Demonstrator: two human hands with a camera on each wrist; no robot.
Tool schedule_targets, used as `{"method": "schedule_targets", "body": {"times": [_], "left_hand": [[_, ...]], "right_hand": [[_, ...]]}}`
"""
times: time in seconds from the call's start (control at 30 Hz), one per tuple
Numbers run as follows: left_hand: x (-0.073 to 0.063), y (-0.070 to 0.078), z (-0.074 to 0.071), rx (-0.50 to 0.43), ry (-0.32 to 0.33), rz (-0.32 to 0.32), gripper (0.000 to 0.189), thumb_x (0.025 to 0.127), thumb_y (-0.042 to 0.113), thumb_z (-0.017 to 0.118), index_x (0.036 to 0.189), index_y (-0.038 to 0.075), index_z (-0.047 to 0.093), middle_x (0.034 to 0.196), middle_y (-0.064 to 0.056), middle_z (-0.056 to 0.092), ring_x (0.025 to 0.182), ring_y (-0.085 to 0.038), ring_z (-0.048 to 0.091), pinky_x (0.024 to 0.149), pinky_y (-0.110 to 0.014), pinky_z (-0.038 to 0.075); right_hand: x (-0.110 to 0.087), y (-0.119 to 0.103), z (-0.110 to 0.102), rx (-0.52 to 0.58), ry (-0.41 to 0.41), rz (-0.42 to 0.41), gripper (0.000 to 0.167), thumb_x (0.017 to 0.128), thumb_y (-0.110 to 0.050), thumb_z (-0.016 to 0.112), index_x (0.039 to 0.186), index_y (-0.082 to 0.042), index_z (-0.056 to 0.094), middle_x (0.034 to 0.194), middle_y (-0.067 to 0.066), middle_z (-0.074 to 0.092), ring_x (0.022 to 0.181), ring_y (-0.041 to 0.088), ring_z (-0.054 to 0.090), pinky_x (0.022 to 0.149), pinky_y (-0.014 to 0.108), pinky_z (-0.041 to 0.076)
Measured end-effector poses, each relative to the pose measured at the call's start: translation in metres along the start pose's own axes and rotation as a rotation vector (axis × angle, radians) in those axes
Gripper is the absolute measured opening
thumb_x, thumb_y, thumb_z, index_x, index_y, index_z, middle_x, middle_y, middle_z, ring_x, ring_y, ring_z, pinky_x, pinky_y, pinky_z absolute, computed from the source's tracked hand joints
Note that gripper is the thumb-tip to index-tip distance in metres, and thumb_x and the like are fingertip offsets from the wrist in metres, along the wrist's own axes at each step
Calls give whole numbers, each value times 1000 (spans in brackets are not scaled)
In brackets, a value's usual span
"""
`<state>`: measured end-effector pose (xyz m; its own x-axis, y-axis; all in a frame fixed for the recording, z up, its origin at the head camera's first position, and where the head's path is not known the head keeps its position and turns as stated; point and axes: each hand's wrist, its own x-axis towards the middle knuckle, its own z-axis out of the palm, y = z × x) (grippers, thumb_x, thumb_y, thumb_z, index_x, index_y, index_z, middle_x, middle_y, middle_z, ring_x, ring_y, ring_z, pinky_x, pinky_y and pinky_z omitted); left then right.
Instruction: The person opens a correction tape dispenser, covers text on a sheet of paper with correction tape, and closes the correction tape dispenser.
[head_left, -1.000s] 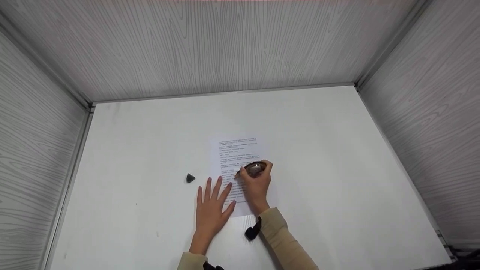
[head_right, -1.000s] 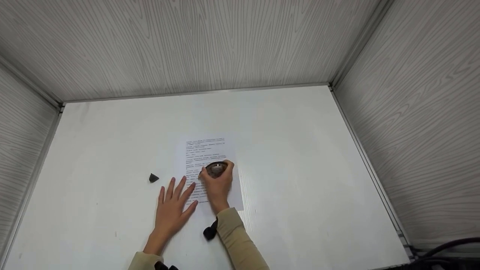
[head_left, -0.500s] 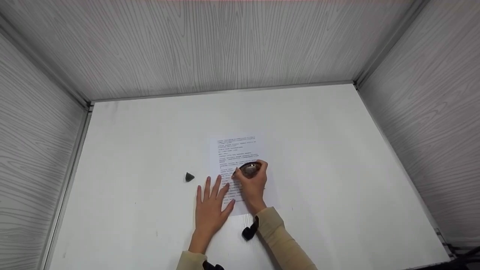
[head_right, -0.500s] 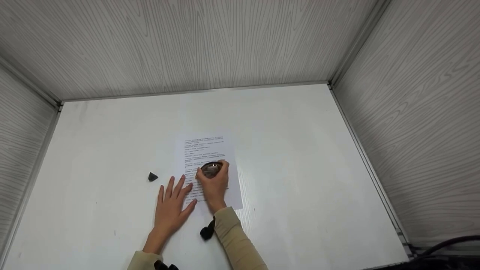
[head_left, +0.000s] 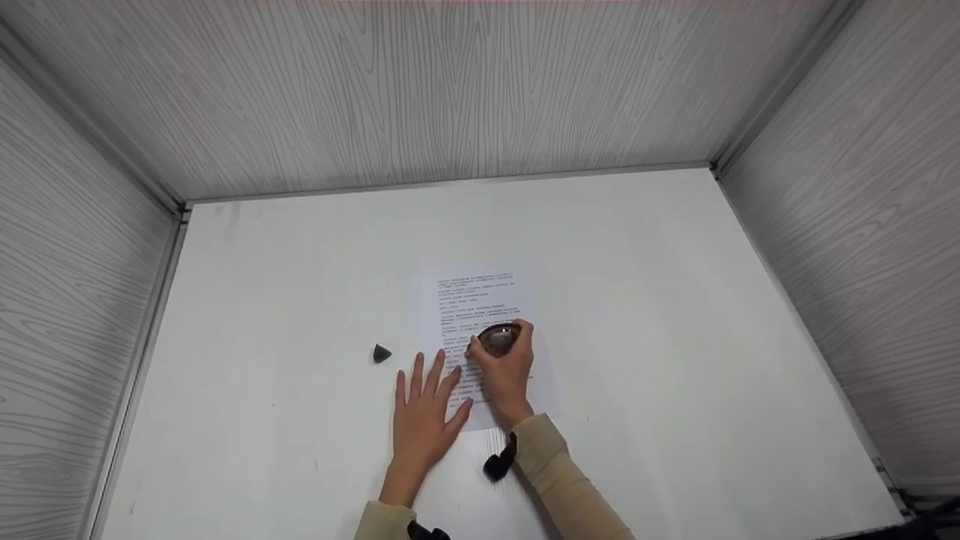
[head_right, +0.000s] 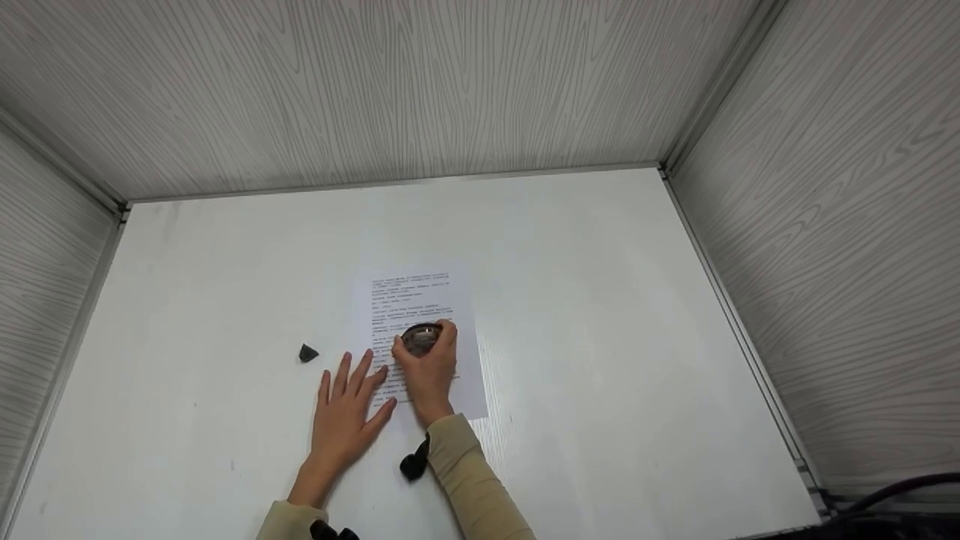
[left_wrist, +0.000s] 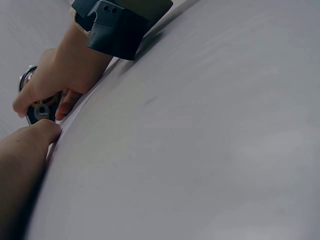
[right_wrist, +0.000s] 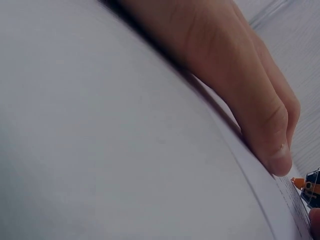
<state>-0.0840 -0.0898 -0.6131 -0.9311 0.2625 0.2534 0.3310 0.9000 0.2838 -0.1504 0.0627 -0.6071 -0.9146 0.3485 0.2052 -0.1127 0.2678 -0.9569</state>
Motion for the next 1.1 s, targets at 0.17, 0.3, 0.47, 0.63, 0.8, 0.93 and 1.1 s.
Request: {"method": "schedule_targets", "body": {"times": [0.17, 0.3, 0.47, 0.63, 0.8, 0.93, 1.1], "left_hand": [[0, 0, 1, 1, -10, -5, 54, 94, 52, 56, 137, 20, 58, 159, -6, 35, 148, -36, 21, 117, -59, 13], [0, 0, 2, 17, -2, 1, 54, 95, 52, 55, 137, 20, 58, 158, -7, 36, 148, -36, 22, 117, -60, 15], [-1, 0, 1, 29, 7, 3, 54, 95, 53, 56, 137, 19, 59, 157, -7, 37, 147, -36, 25, 116, -60, 17], [-1, 1, 2, 22, -15, -10, 55, 95, 53, 55, 138, 20, 58, 158, -6, 36, 148, -35, 22, 117, -59, 15], [0, 1, 3, 24, -20, -13, 55, 94, 54, 55, 138, 20, 58, 159, -6, 35, 148, -35, 21, 117, -59, 15], [1, 1, 2, 22, -21, -18, 55, 94, 54, 55, 138, 20, 58, 159, -6, 35, 148, -35, 21, 117, -59, 14], [1, 0, 2, 3, -16, -21, 55, 94, 53, 56, 137, 20, 58, 159, -6, 35, 148, -35, 21, 117, -59, 14]], "right_hand": [[1, 0, 1, -37, 7, -31, 66, 81, -23, 82, 129, 0, 44, 119, 10, 57, 108, 19, 58, 91, 37, 50], [2, 1, 1, -57, 7, -75, 65, 81, -22, 82, 128, 2, 44, 118, 12, 56, 108, 21, 58, 90, 39, 50], [1, 1, 1, -77, 6, -96, 65, 81, -23, 82, 128, 3, 45, 118, 13, 56, 108, 20, 58, 91, 39, 49], [1, 0, 0, -81, 2, -82, 67, 80, -23, 82, 129, 3, 45, 119, 14, 56, 108, 18, 57, 92, 37, 49], [2, 0, -2, -58, -1, -65, 67, 80, -21, 82, 129, 3, 45, 119, 14, 56, 107, 18, 57, 91, 36, 49], [4, 1, -3, -44, 1, -57, 66, 80, -20, 82, 129, 2, 45, 118, 13, 57, 106, 17, 58, 91, 36, 50], [6, 0, -6, -52, 15, -41, 64, 79, -17, 81, 128, 1, 46, 117, 9, 57, 106, 17, 58, 90, 36, 50]]}}
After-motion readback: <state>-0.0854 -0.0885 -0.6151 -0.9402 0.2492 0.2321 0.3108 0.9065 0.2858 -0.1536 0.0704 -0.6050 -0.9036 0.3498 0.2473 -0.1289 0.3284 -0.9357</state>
